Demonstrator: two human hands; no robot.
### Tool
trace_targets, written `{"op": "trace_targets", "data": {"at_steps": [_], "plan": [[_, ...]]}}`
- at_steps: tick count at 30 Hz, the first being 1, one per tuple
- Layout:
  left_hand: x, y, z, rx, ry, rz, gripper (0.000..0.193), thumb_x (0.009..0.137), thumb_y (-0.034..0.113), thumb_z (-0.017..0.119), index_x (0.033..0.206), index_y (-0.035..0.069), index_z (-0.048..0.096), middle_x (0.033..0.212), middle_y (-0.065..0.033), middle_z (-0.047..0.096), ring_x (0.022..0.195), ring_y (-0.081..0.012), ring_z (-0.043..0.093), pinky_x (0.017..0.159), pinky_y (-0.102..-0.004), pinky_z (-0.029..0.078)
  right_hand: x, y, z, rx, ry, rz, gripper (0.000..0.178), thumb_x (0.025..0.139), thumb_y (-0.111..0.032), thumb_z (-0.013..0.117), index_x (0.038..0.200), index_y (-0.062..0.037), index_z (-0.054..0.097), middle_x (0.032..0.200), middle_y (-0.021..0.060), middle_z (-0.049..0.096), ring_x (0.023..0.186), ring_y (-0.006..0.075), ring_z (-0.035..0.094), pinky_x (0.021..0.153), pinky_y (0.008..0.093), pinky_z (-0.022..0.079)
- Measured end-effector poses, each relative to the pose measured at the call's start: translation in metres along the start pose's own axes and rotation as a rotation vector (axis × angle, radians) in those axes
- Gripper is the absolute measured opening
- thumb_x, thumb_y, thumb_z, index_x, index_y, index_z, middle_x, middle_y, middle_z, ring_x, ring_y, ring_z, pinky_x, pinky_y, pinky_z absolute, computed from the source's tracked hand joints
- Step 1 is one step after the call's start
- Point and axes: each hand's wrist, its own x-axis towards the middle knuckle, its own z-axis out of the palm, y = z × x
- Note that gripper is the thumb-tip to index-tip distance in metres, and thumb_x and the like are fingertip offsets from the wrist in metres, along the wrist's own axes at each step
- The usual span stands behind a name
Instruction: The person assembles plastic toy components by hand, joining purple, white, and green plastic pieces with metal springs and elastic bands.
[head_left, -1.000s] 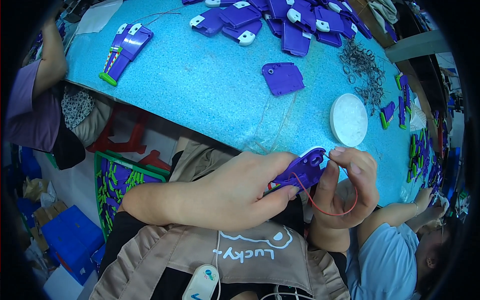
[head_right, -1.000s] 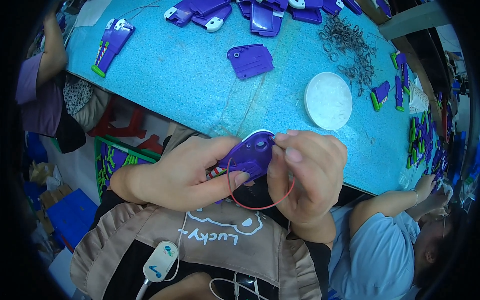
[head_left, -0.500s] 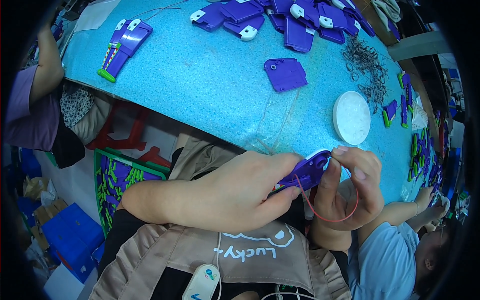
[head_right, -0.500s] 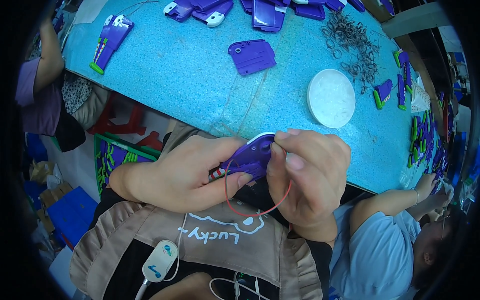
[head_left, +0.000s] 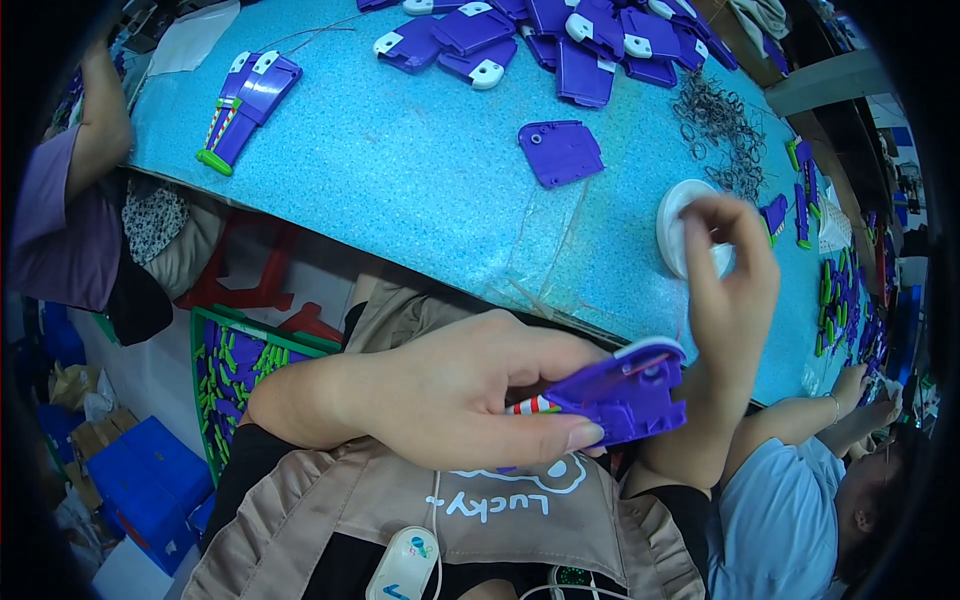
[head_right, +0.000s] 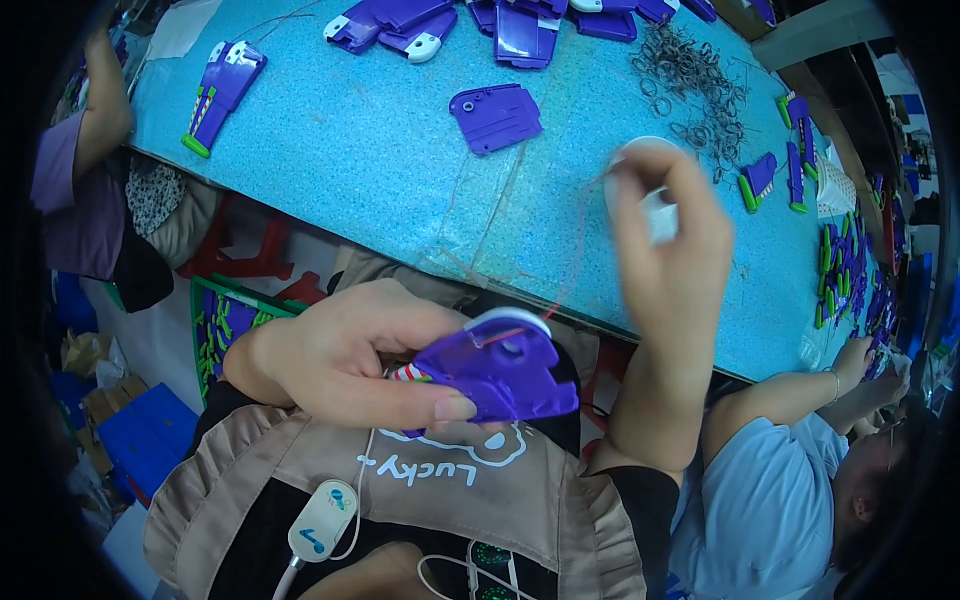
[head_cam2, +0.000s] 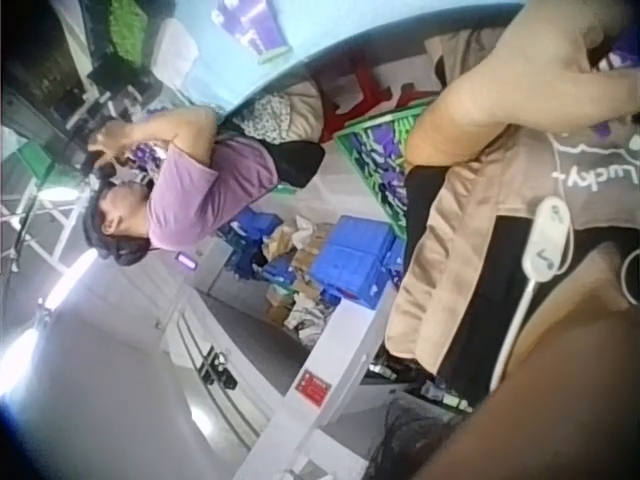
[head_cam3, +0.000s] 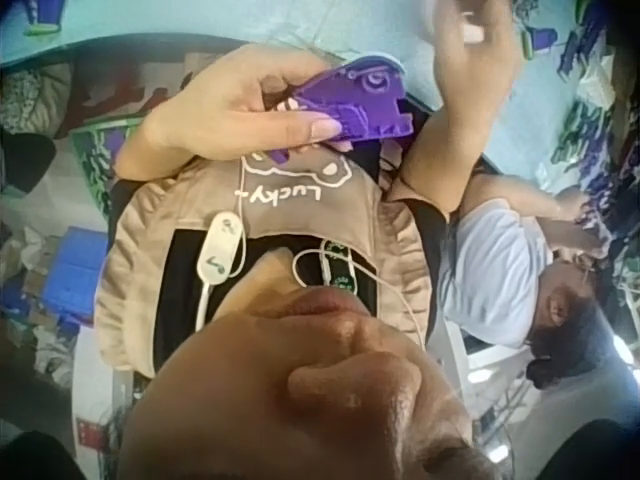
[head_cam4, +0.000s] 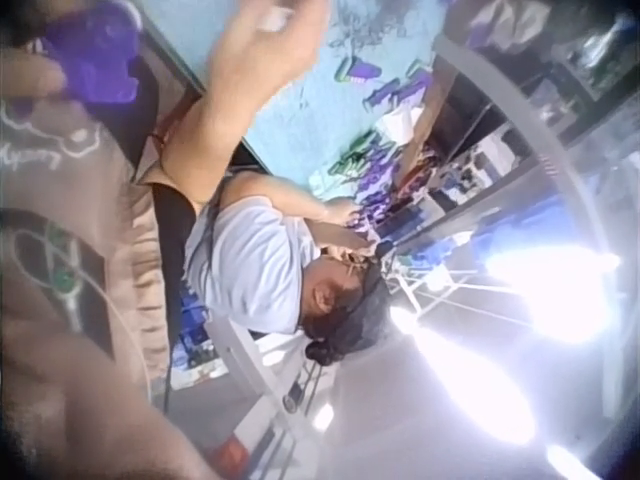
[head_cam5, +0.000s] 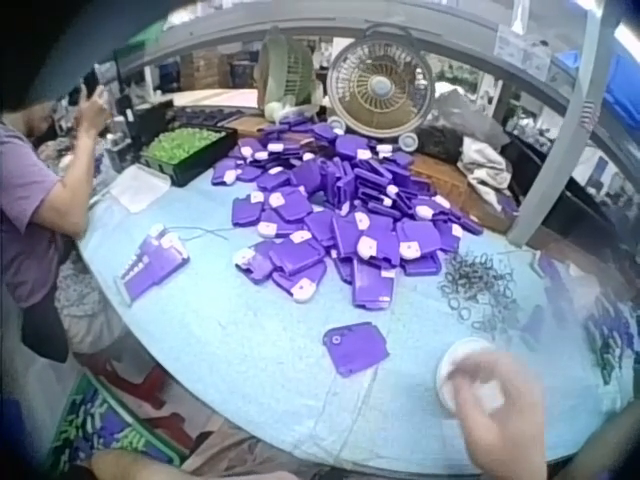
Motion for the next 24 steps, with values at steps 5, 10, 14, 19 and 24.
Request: {"op": "trace_targets", "data": {"at_steps": [5,10,14,19,24], "plan": [[0.000,-0.016,0.009,0.058,0.339,0.016,0.018,0.083,0.012,0.055,0.097,-0.001,0.053,0.073,-0.0109,0.058,0.061,-0.0205,0.055,0.055,-0.0294,0.042,-0.026,-0.032,-0.004,-0.015,0.129,-0.355,0.016,0.067,-0.002,0.065,0.083,-0.0051,0.064,0.113,0.0182,0.055,0.110,0.0310,0.050,0.090,0.0392,0.039],[0.013,-0.021,0.003,0.569,0.388,0.004,0.026,0.080,0.005,0.058,0.103,-0.002,0.050,0.076,-0.0107,0.060,0.068,-0.0194,0.061,0.057,-0.0280,0.045,-0.037,-0.033,0.020,-0.005,0.001,-0.364,0.021,0.060,-0.003,0.073,0.079,-0.0050,0.063,0.116,0.0188,0.052,0.112,0.0363,0.048,0.096,0.0468,0.034],[0.016,-0.019,0.004,0.553,0.338,0.039,0.024,0.076,0.005,0.059,0.098,-0.002,0.051,0.074,-0.0140,0.058,0.066,-0.0270,0.060,0.054,-0.0314,0.043,-0.040,-0.030,0.013,0.136,-0.130,-0.168,0.031,0.062,-0.002,0.074,0.087,-0.0038,0.055,0.102,0.0163,0.056,0.097,0.0262,0.056,0.090,0.0410,0.038],[0.016,-0.015,0.003,0.555,0.248,0.146,0.016,0.079,0.009,0.057,0.091,0.001,0.051,0.071,-0.0176,0.056,0.063,-0.0372,0.056,0.051,-0.0404,0.041,-0.032,-0.025,0.009,0.547,-0.250,-0.088,0.046,0.065,-0.002,0.072,0.103,-0.0029,0.046,0.093,0.0027,0.043,0.080,0.0096,0.042,0.068,0.0205,0.034],[0.010,-0.020,0.003,0.517,0.410,0.117,0.019,0.084,0.008,0.057,0.101,-0.001,0.056,0.078,-0.0085,0.062,0.061,-0.0112,0.058,0.055,-0.0236,0.045,-0.021,-0.003,-0.010,0.646,0.046,0.024,0.057,0.073,-0.010,0.067,0.124,0.0004,0.042,0.110,0.0109,0.050,0.099,0.0163,0.051,0.085,0.0281,0.040]]}}
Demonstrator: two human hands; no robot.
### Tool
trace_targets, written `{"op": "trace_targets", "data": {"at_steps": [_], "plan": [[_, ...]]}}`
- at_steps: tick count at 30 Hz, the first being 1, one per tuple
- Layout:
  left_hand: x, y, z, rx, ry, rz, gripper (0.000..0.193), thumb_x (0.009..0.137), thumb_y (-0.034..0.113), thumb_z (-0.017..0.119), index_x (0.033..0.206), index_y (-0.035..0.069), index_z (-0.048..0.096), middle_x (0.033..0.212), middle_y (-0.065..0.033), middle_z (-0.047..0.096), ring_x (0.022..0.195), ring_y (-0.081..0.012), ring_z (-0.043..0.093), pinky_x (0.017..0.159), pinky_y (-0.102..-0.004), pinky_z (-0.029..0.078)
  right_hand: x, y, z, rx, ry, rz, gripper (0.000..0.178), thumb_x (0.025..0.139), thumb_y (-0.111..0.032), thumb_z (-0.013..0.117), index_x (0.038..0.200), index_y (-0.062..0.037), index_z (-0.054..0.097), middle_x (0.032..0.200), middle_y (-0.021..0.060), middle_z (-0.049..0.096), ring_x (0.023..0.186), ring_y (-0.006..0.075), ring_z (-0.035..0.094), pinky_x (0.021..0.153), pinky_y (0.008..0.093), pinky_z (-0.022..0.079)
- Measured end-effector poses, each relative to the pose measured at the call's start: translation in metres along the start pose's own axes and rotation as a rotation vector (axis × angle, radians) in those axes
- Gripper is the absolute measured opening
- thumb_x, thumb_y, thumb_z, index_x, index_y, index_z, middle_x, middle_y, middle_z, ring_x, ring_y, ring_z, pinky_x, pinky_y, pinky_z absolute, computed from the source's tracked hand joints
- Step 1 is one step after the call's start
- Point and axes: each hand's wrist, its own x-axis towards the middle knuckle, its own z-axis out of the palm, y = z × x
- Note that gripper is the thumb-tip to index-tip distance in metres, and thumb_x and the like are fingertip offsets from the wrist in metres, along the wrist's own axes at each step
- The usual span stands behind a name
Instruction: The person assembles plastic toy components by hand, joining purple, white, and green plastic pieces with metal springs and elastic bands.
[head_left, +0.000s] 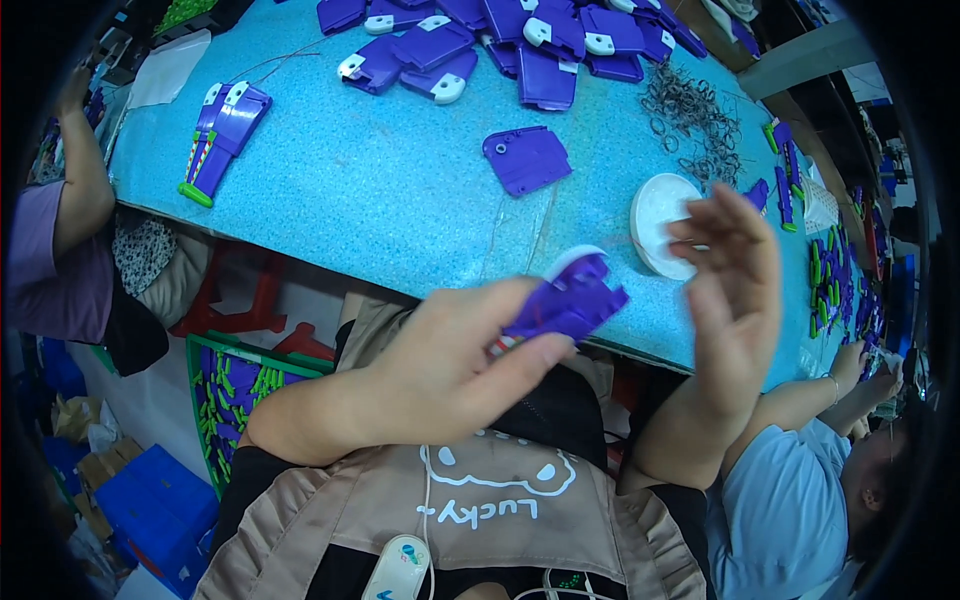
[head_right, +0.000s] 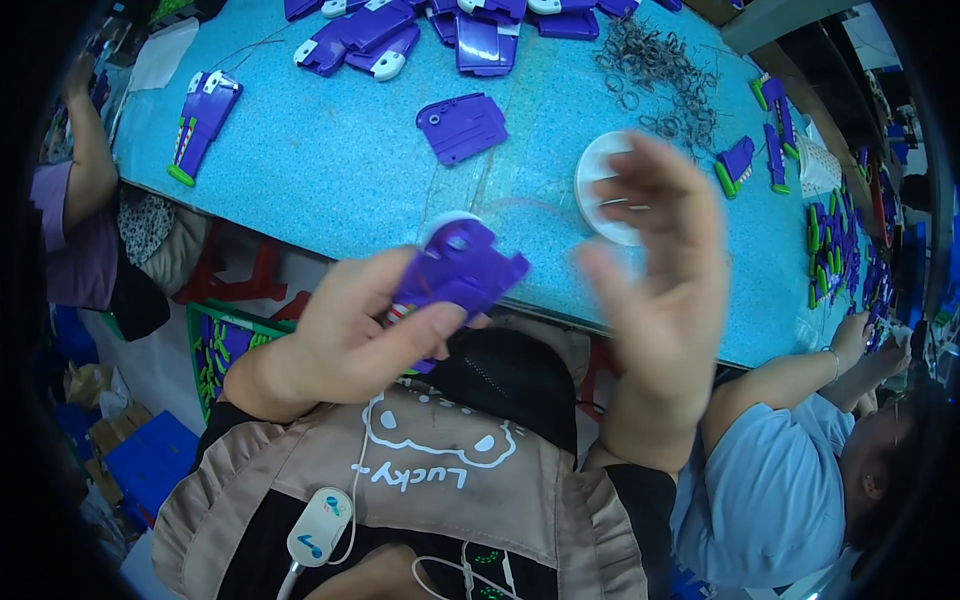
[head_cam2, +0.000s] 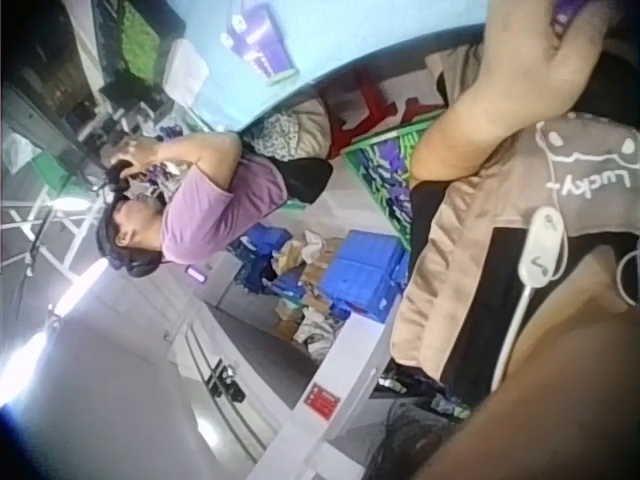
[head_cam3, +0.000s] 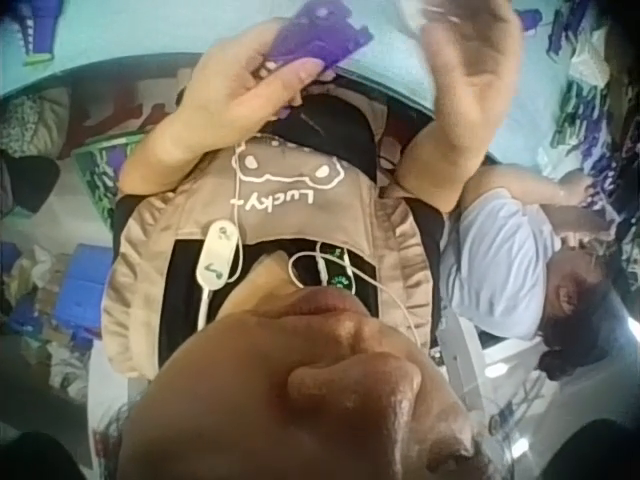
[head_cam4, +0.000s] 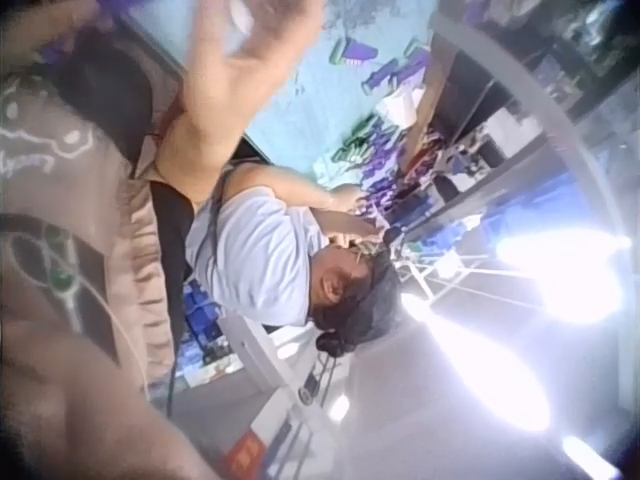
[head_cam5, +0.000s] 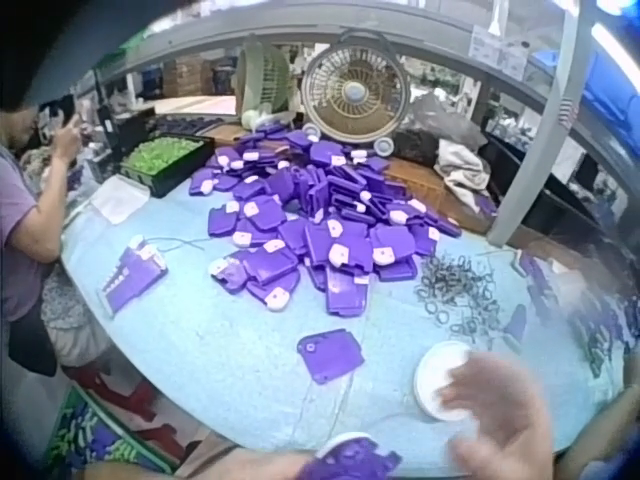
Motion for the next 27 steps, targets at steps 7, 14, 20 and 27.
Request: {"op": "trace_targets", "data": {"at_steps": [7,14,20,27], "plan": [[-0.004,0.001,-0.002,-0.531,0.136,-0.310,0.027,0.088,0.015,0.055,0.110,-0.001,0.050,0.090,-0.0055,0.061,0.067,-0.0054,0.054,0.059,-0.0195,0.045,0.041,0.059,-0.093,-1.001,0.219,0.239,0.025,0.079,-0.021,0.063,0.087,0.0031,0.063,0.071,0.0108,0.063,0.065,0.0130,0.058,0.061,0.0263,0.044],[-0.005,0.002,-0.005,-0.541,0.138,-0.316,0.027,0.088,0.014,0.055,0.111,-0.001,0.050,0.090,-0.0055,0.061,0.067,-0.0057,0.054,0.059,-0.0196,0.045,0.020,0.059,-0.123,-0.525,0.333,0.282,0.018,0.082,-0.014,0.059,0.093,0.0007,0.061,0.080,0.0061,0.063,0.069,0.0112,0.059,0.059,0.0224,0.043],[-0.003,0.002,-0.003,-0.548,0.133,-0.307,0.027,0.088,0.014,0.055,0.110,-0.001,0.050,0.090,-0.0064,0.062,0.069,-0.0057,0.056,0.059,-0.0193,0.047,0.019,0.065,-0.123,-0.428,0.457,0.288,0.021,0.085,-0.012,0.057,0.100,0.0029,0.059,0.085,0.0077,0.063,0.072,0.0106,0.059,0.060,0.0204,0.043],[-0.002,0.005,-0.002,-0.540,0.152,-0.348,0.025,0.088,0.014,0.055,0.108,-0.001,0.051,0.089,-0.0067,0.062,0.066,-0.0062,0.055,0.058,-0.0196,0.046,0.019,0.077,-0.131,-0.495,0.400,0.166,0.025,0.085,-0.014,0.060,0.103,0.0025,0.060,0.085,0.0083,0.064,0.076,0.0116,0.060,0.061,0.0210,0.044]]}}
